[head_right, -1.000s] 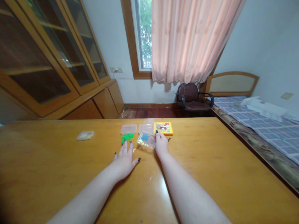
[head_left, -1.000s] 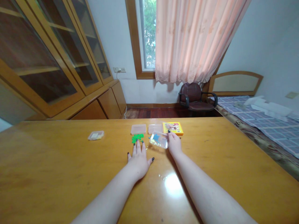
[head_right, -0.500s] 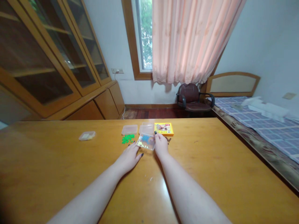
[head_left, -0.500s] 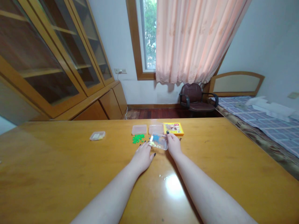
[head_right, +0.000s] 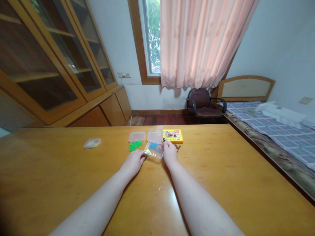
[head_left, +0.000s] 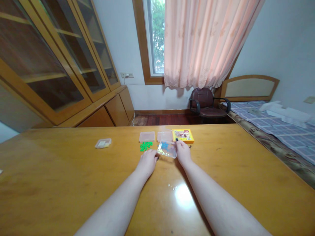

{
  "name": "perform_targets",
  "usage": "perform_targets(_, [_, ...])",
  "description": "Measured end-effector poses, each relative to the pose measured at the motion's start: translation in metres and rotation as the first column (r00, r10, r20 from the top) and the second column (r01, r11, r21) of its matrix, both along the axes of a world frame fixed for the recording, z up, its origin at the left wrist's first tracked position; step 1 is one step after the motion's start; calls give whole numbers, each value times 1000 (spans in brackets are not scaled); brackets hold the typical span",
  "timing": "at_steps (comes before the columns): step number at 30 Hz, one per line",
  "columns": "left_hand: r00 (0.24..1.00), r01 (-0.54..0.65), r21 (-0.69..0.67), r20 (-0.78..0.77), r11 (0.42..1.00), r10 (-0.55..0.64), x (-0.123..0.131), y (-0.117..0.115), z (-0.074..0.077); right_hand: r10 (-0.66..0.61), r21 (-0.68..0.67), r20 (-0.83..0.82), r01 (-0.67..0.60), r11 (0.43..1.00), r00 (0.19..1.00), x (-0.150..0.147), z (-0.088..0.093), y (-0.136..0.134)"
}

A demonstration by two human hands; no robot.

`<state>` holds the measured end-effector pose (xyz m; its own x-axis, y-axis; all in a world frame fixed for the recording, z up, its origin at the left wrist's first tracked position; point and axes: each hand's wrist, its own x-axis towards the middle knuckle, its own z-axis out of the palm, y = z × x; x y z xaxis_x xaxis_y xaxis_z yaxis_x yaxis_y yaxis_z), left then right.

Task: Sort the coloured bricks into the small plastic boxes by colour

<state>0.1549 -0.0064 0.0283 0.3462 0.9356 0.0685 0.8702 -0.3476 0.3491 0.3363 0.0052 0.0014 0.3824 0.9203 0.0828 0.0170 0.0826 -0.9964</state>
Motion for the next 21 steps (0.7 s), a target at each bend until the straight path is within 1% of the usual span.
perform_targets(6, [999,-13,-50,48,999,15,-1,3,-1,-3,2,7,3,1000,1000,1,-3,1])
perform_targets(15, [999,-13,-38,34,999,14,-2,4,-5,4,20,8,-4,1000,1000,1,-1,0])
perform_targets(21, [997,16,-33,77,999,-13,-2,5,-8,8,10,-12,-8,1000,1000,0,0,1])
